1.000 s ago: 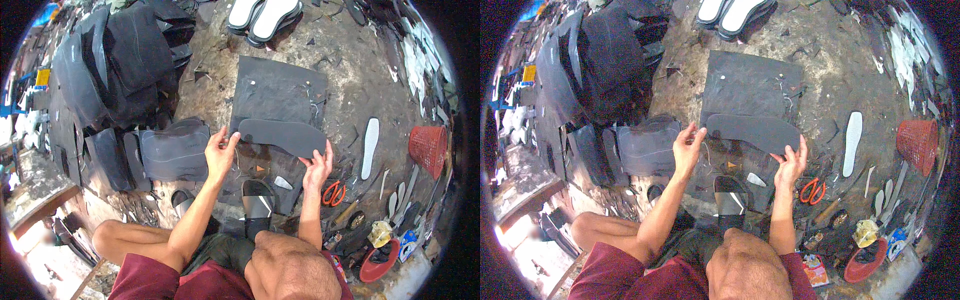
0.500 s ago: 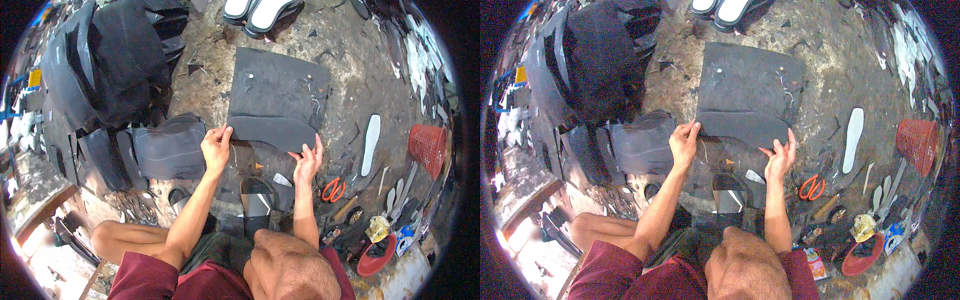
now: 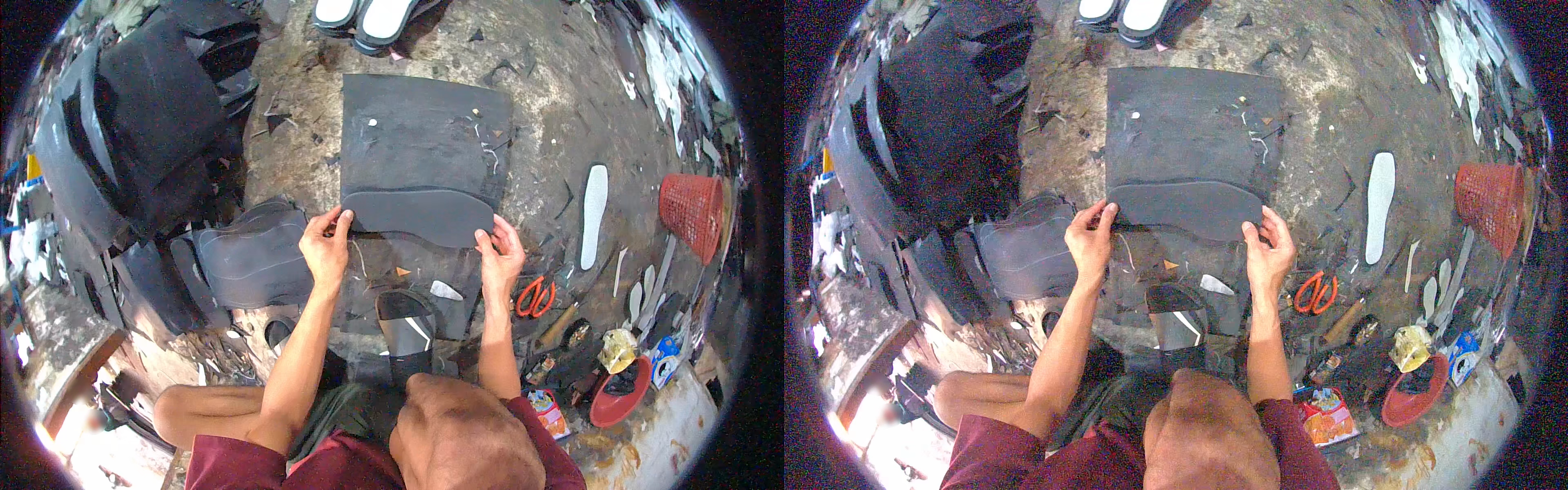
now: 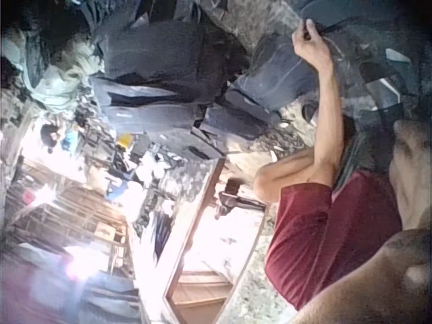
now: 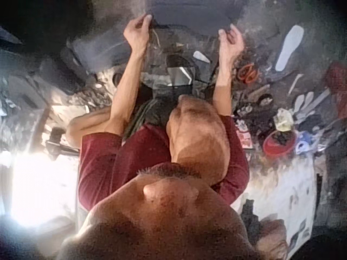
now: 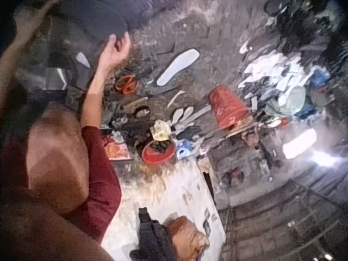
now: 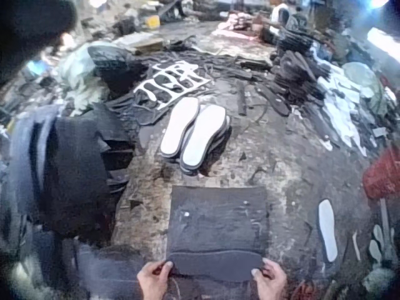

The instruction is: The person sits on the floor and repeatedly picks up, inspects, and stacks black shoe insoles. They handle the insoles one by one, turning them over and aligning them into a pile.

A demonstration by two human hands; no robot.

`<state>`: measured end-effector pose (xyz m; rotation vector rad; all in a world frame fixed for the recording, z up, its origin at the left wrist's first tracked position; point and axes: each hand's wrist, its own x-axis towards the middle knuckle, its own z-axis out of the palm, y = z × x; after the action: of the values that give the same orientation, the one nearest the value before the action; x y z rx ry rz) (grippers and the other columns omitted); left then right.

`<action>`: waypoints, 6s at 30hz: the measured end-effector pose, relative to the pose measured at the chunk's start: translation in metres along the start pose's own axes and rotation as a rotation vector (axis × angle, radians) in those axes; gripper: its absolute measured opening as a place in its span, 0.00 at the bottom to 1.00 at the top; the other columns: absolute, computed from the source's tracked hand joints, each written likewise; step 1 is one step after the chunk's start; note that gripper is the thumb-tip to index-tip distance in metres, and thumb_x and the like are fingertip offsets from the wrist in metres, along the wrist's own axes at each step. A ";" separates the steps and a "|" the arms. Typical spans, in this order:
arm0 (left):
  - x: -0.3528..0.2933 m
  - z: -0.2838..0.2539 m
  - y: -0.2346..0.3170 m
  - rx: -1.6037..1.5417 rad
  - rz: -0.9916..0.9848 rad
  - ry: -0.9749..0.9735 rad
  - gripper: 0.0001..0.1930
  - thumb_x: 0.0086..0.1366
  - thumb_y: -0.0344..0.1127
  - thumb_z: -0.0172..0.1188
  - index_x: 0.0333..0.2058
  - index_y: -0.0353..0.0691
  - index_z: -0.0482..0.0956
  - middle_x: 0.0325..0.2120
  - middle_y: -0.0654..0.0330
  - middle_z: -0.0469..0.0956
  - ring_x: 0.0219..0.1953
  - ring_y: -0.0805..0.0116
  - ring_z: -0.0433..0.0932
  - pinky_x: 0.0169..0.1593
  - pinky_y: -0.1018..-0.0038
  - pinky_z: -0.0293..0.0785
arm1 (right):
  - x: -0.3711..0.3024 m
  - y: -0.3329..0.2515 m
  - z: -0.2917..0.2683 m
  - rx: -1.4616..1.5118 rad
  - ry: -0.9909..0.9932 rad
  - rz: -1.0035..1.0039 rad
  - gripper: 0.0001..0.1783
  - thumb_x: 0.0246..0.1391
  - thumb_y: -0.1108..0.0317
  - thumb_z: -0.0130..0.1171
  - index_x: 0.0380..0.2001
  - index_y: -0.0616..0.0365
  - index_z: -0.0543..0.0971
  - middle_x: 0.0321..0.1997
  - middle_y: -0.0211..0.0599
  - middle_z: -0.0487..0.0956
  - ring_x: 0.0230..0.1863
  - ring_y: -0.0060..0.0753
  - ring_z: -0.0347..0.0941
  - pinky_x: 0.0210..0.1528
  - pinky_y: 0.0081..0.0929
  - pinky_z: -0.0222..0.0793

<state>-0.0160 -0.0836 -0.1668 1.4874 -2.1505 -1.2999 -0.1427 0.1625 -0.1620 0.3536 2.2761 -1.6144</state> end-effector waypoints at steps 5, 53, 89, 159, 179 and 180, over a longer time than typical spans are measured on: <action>0.001 -0.001 0.013 0.206 0.231 -0.062 0.16 0.57 0.34 0.70 0.45 0.41 0.84 0.37 0.57 0.81 0.37 0.63 0.78 0.43 0.69 0.75 | 0.004 0.006 -0.001 0.004 -0.011 0.011 0.25 0.52 0.78 0.66 0.55 0.63 0.75 0.48 0.41 0.82 0.42 0.26 0.79 0.37 0.23 0.78; -0.115 -0.126 0.041 -0.367 0.053 -1.059 0.35 0.51 0.26 0.75 0.59 0.30 0.71 0.50 0.59 0.79 0.52 0.72 0.75 0.59 0.72 0.71 | 0.006 -0.165 0.008 0.419 -0.589 0.014 0.13 0.60 0.61 0.61 0.40 0.61 0.83 0.34 0.32 0.83 0.34 0.23 0.79 0.38 0.24 0.73; -0.115 -0.076 0.018 -0.195 0.408 -0.334 0.21 0.56 0.35 0.71 0.50 0.40 0.81 0.49 0.52 0.81 0.53 0.58 0.80 0.56 0.66 0.75 | -0.063 -0.015 0.098 -0.086 -0.605 -0.498 0.28 0.53 0.84 0.55 0.59 0.61 0.72 0.57 0.37 0.77 0.52 0.28 0.75 0.53 0.27 0.72; -0.035 -0.001 0.000 -0.676 -0.332 -0.220 0.24 0.60 0.32 0.70 0.53 0.29 0.77 0.39 0.58 0.83 0.32 0.75 0.78 0.40 0.77 0.76 | 0.001 -0.023 -0.008 0.533 -0.066 0.086 0.34 0.51 0.81 0.58 0.63 0.49 0.71 0.54 0.31 0.76 0.41 0.21 0.74 0.36 0.19 0.76; -0.016 0.003 -0.015 -0.519 -0.243 -0.158 0.18 0.63 0.29 0.66 0.51 0.31 0.79 0.42 0.60 0.82 0.42 0.75 0.78 0.50 0.78 0.73 | 0.026 0.012 -0.012 0.096 -0.042 0.018 0.26 0.45 0.77 0.73 0.51 0.60 0.81 0.41 0.36 0.82 0.38 0.24 0.77 0.43 0.23 0.75; -0.017 0.004 -0.013 -0.504 -0.235 -0.149 0.18 0.64 0.29 0.66 0.51 0.30 0.79 0.41 0.61 0.81 0.41 0.76 0.77 0.49 0.79 0.74 | 0.027 0.011 -0.013 0.099 -0.039 0.030 0.26 0.46 0.77 0.73 0.51 0.60 0.81 0.40 0.35 0.81 0.38 0.23 0.77 0.41 0.22 0.75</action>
<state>-0.0022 -0.0684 -0.1745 1.4850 -1.5765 -1.9099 -0.1642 0.1791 -0.1786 0.3747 2.1572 -1.7083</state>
